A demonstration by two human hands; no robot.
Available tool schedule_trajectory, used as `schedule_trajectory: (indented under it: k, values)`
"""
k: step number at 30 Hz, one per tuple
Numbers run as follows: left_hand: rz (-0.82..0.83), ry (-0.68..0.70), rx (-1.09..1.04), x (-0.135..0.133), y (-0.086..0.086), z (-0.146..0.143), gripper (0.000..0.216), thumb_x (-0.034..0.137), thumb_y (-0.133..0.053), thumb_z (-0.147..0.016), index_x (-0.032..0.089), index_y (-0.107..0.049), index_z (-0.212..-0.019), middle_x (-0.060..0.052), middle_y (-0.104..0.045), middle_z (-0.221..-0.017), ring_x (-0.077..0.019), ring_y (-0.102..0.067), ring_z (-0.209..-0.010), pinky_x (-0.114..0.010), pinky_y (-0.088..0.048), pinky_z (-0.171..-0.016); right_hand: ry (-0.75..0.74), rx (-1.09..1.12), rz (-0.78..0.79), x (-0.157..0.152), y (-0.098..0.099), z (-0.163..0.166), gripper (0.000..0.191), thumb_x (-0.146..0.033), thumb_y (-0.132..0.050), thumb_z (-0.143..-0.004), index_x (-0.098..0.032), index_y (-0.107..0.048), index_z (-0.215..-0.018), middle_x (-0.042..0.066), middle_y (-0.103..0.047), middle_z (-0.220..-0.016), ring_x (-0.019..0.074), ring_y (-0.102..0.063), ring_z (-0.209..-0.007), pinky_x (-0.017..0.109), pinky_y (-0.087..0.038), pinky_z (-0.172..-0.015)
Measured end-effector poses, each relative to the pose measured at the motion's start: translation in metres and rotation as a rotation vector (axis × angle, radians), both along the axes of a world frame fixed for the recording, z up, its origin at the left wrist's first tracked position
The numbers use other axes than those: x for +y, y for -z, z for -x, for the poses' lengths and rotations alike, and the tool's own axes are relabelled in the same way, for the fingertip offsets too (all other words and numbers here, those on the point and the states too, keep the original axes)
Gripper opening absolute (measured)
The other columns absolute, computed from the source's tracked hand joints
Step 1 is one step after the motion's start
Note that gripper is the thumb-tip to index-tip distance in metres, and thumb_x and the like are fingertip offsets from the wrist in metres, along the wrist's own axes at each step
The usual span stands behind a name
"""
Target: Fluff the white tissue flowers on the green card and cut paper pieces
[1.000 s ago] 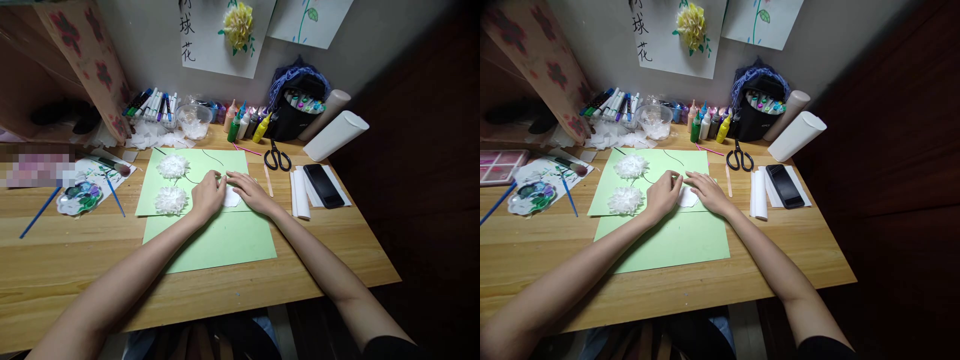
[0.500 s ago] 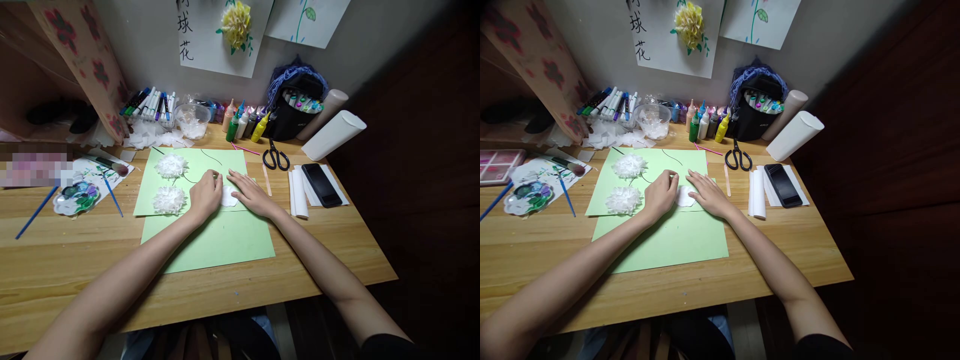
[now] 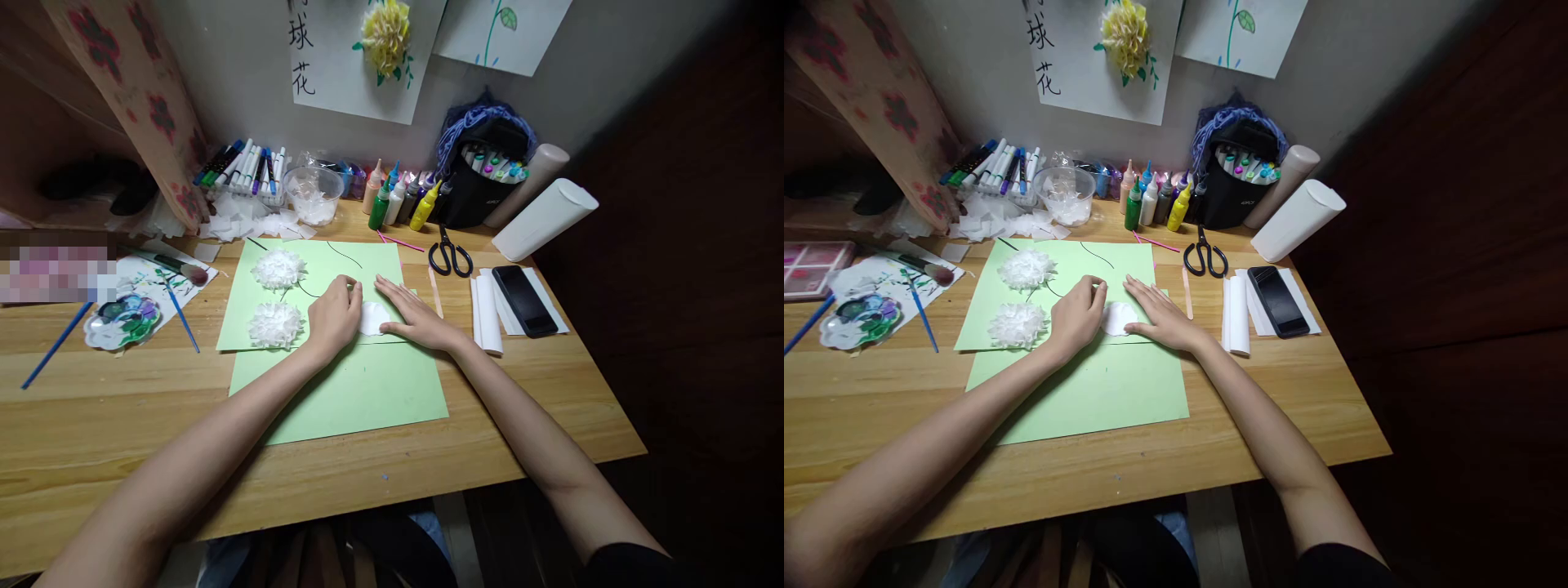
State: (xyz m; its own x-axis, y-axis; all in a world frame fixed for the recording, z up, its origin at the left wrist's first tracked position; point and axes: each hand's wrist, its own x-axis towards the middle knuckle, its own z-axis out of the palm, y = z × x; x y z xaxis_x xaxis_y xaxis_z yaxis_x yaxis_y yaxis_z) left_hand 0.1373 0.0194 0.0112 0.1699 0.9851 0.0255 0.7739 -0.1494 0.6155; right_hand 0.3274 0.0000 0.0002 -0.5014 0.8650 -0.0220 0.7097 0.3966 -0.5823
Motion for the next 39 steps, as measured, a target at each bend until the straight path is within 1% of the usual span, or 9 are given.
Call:
schedule_trajectory:
  k: [6,12,16,18,28,32,34,36,39]
  values:
    - [0.005,-0.003,-0.004,0.000,0.000,-0.001,0.035,0.041,-0.026,-0.096,0.022,-0.053,-0.108,-0.005,-0.067,-0.106,-0.0231,-0.062,-0.095,-0.033,-0.043,-0.075,-0.006,0.041,0.065,0.000,-0.006,-0.002,0.077,-0.052,-0.051,-0.087,-0.030,-0.011,-0.149,0.005,-0.014,-0.156,0.0207,-0.013,-0.144,0.047,-0.014,-0.117]
    - [-0.011,-0.001,-0.008,0.000,0.001,-0.001,0.036,0.041,-0.026,-0.095,0.022,-0.054,-0.107,-0.005,-0.067,-0.106,-0.0236,-0.062,-0.094,-0.034,-0.042,-0.073,-0.004,0.034,0.049,-0.001,-0.007,-0.002,0.078,-0.052,-0.055,-0.085,-0.032,-0.013,-0.148,0.003,-0.018,-0.155,0.0221,-0.014,-0.143,0.048,-0.014,-0.117]
    - [-0.016,-0.001,-0.016,0.000,0.002,0.000,0.036,0.042,-0.025,-0.095,0.022,-0.054,-0.106,-0.005,-0.068,-0.105,-0.0240,-0.062,-0.094,-0.034,-0.042,-0.073,0.025,0.024,0.018,-0.001,-0.004,0.000,0.091,-0.056,-0.064,-0.076,-0.029,-0.015,-0.148,0.006,-0.021,-0.155,0.0249,-0.017,-0.143,0.049,-0.016,-0.117]
    - [-0.014,-0.001,-0.019,0.001,0.002,0.000,0.036,0.042,-0.026,-0.096,0.022,-0.054,-0.106,-0.005,-0.068,-0.104,-0.0237,-0.062,-0.094,-0.034,-0.042,-0.074,0.046,0.022,0.003,-0.002,-0.003,0.001,0.089,-0.054,-0.065,-0.076,-0.030,-0.017,-0.148,0.006,-0.025,-0.153,0.0253,-0.020,-0.142,0.050,-0.015,-0.116]
    - [-0.002,-0.001,-0.018,0.001,0.000,0.000,0.036,0.042,-0.026,-0.096,0.022,-0.054,-0.107,-0.005,-0.068,-0.104,-0.0242,-0.062,-0.094,-0.034,-0.042,-0.073,0.014,0.132,0.063,-0.002,-0.009,-0.004,0.074,-0.042,-0.057,-0.086,-0.035,-0.016,-0.147,0.000,-0.025,-0.153,0.0218,-0.022,-0.141,0.049,-0.016,-0.117]
    - [-0.003,0.001,-0.028,0.001,0.001,0.002,0.036,0.042,-0.026,-0.095,0.022,-0.054,-0.106,-0.005,-0.068,-0.104,-0.0242,-0.062,-0.093,-0.034,-0.042,-0.074,0.026,0.086,0.052,-0.005,-0.011,-0.004,0.068,-0.047,-0.052,-0.088,-0.034,-0.020,-0.147,-0.001,-0.020,-0.155,0.0214,-0.018,-0.143,0.047,-0.021,-0.116]
    - [-0.003,0.018,-0.045,0.002,0.002,0.004,0.034,0.040,-0.026,-0.095,0.023,-0.054,-0.106,-0.005,-0.067,-0.104,-0.0241,-0.062,-0.093,-0.034,-0.043,-0.074,0.097,-0.005,0.001,-0.014,-0.008,-0.001,0.063,-0.050,-0.044,-0.091,-0.032,-0.021,-0.147,0.000,-0.016,-0.156,0.0226,-0.011,-0.144,0.049,-0.019,-0.116]
    - [0.001,0.051,-0.079,0.003,0.003,0.008,0.032,0.037,-0.026,-0.095,0.022,-0.054,-0.106,-0.005,-0.067,-0.105,-0.0235,-0.061,-0.095,-0.034,-0.043,-0.076,0.167,-0.105,-0.062,-0.029,-0.004,0.005,0.062,-0.050,-0.035,-0.094,-0.028,-0.016,-0.149,0.002,-0.012,-0.157,0.0237,-0.005,-0.144,0.051,-0.017,-0.116]
    - [0.008,0.086,-0.129,0.004,0.003,0.012,0.031,0.030,-0.027,-0.095,0.020,-0.053,-0.108,-0.007,-0.067,-0.105,-0.0224,-0.061,-0.098,-0.034,-0.043,-0.080,0.163,-0.175,-0.114,-0.053,0.005,0.016,0.067,-0.049,-0.032,-0.095,-0.022,-0.005,-0.150,0.006,-0.009,-0.157,0.0230,-0.006,-0.144,0.048,-0.022,-0.115]
